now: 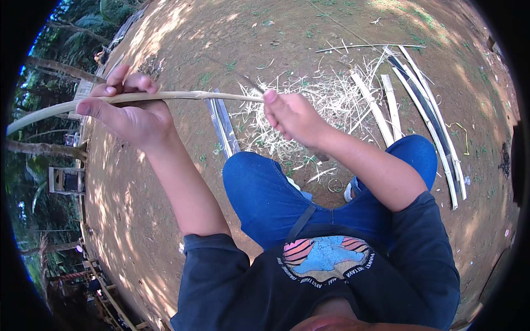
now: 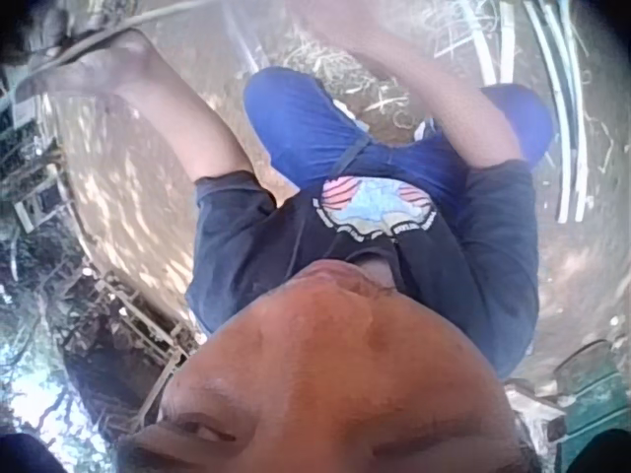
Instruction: The person shaves strips of bamboo using a sickle-like tool, holding the bamboo piece in one hand and drawing the blade along it to remove thin layers.
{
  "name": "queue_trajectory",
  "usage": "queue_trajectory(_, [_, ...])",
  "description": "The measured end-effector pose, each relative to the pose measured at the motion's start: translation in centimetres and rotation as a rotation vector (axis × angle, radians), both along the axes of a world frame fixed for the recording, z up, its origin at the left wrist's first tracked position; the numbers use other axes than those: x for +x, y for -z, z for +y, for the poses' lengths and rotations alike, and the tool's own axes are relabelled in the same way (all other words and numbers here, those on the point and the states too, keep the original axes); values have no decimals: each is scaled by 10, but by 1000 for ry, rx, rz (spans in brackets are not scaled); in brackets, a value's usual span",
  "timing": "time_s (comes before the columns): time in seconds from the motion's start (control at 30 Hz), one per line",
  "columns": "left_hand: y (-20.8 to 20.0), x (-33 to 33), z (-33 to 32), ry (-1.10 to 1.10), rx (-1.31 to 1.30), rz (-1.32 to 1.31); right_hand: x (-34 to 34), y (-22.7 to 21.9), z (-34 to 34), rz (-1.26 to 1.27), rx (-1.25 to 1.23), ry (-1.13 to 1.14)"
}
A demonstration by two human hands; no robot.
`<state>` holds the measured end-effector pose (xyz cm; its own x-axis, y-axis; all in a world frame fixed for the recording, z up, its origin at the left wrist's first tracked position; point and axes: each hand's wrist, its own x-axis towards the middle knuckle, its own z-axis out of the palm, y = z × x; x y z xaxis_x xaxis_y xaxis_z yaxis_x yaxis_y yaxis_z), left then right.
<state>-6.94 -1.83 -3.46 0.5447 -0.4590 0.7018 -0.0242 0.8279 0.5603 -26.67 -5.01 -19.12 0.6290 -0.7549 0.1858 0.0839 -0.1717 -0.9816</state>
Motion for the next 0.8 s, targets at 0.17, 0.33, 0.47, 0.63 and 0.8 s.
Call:
queue_trajectory(0.17, [7,-7,-1,210,-25,-4,15,11,23,-78,57,23])
queue_trajectory(0.33, [13,-18,1,77,-58,-39,24,-3,37,-207,-153,16])
queue_trajectory(0.47, [-43,-3,40,76,-136,-222,16,85,-8,192,420,206])
queue_trajectory(0.63, [-49,-11,43,163,-80,-266,1,108,-22,157,440,182])
queue_trajectory(0.8, [-10,-26,-4,-57,-13,-63,25,32,10,-95,89,56])
